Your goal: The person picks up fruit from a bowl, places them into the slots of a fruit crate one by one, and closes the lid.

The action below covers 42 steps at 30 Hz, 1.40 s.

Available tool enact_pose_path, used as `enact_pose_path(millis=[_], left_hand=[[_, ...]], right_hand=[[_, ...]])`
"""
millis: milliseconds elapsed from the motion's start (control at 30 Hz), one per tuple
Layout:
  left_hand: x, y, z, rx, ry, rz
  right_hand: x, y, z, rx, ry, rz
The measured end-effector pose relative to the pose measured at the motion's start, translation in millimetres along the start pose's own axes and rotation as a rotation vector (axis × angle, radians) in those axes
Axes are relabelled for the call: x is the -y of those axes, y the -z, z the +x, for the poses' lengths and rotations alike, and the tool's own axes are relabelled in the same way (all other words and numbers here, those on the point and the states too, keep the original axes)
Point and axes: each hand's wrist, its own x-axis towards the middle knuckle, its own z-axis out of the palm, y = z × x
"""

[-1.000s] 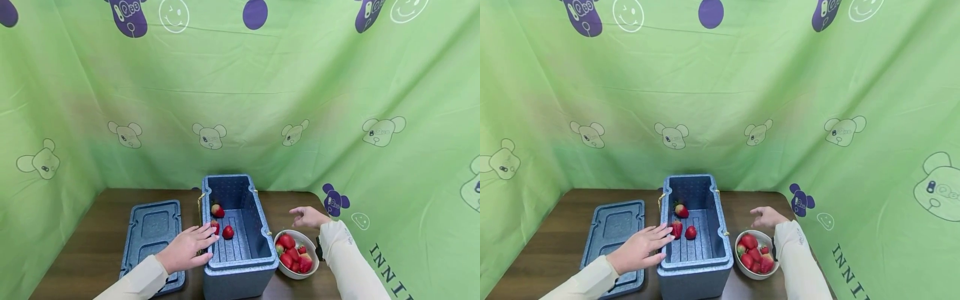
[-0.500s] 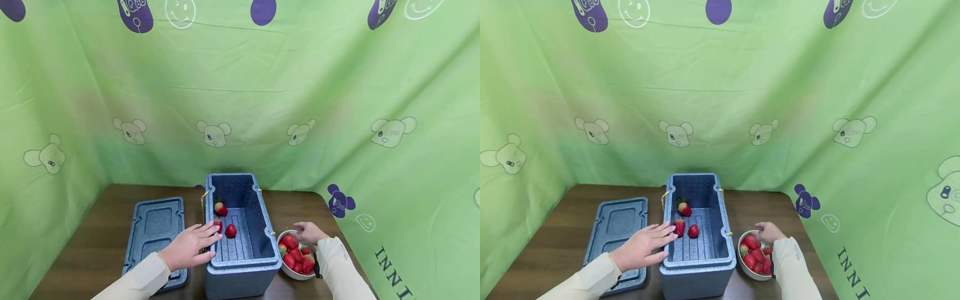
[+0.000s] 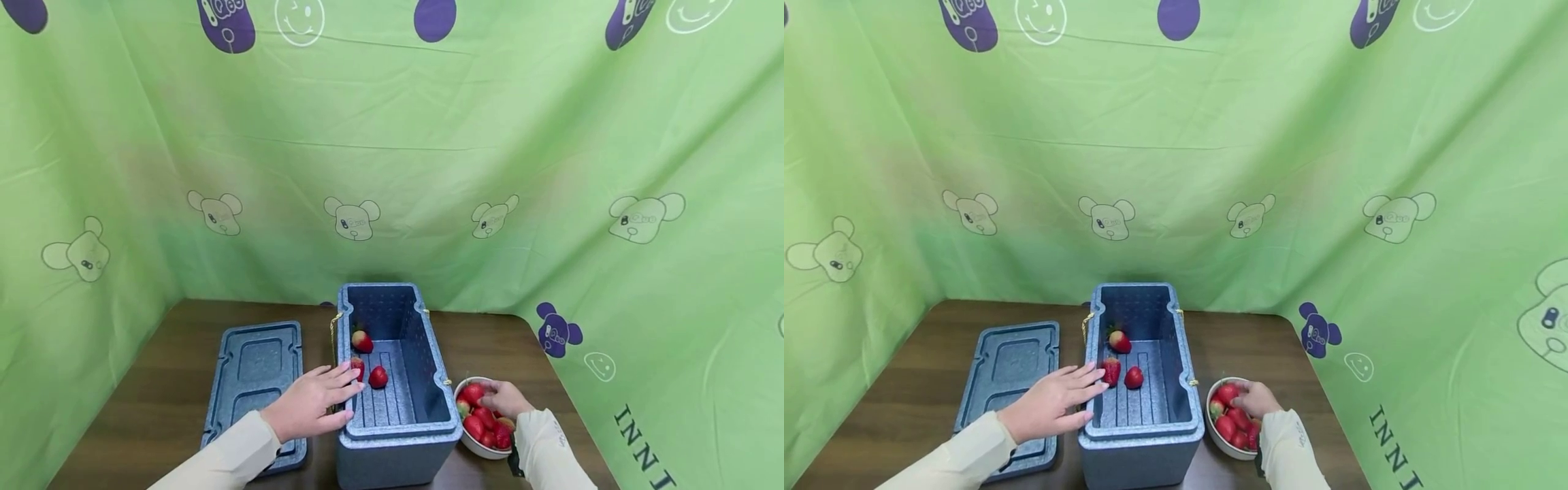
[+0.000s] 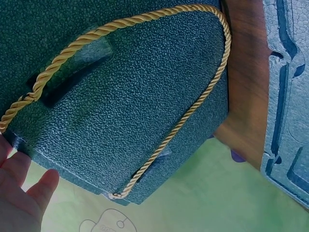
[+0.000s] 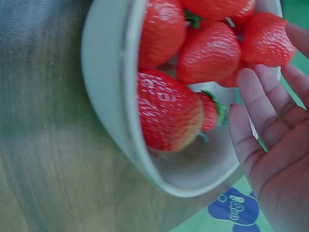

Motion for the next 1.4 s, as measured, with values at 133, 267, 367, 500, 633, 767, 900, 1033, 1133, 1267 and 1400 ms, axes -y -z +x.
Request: enact_pose_path(millis=[133,267,367,500,633,767,900,1033,1133,1267,1400], left_hand=[[1.8,0.9,1.2,0.009,-0.004,-0.012],[3.3,-0.3,-0.6,0.027,0.007,-0.027],[3.4,-1.0,-0.7,0.031,0.01,-0.037],[3.6,-1.2,0.9,0.007,-0.001,-0.043],[3.2,-1.2,1.8,0.002,0.009,-0.054],[1.6,-2.0,-1.2,0.016,0.045,-0.084],[0.9,-3.7,-3.2,-0.001,0.046,-0.09],[0.8,-5.2,-3.7,-0.015,0.027,-0.078],[0.9,-4.8,-3.5,-0.007,0.026,-0.076],[1.3,-3.4,-2.6,0.005,0.041,-0.082],[2.0,-2.9,-2.4,-0.003,0.036,-0.074]], right_hand=[[-4,-5.6,-1,-0.056,-0.024,-0.034],[-9,-9.8,-2,-0.088,-0.02,-0.031],[-13,-10.7,-3,-0.106,-0.002,-0.025],[-15,-10.8,-3,-0.131,0.006,0.01],[-16,-13.0,-2,-0.157,-0.002,0.017],[-18,-18.5,1,-0.175,0.004,-0.031],[-19,-24.0,4,-0.194,0.013,-0.026],[-18,-27.4,3,-0.205,0.008,0.008],[-17,-28.3,3,-0.209,-0.003,0.018],[-18,-27.8,5,-0.225,-0.009,-0.011],[-20,-26.9,6,-0.238,-0.004,-0.056]])
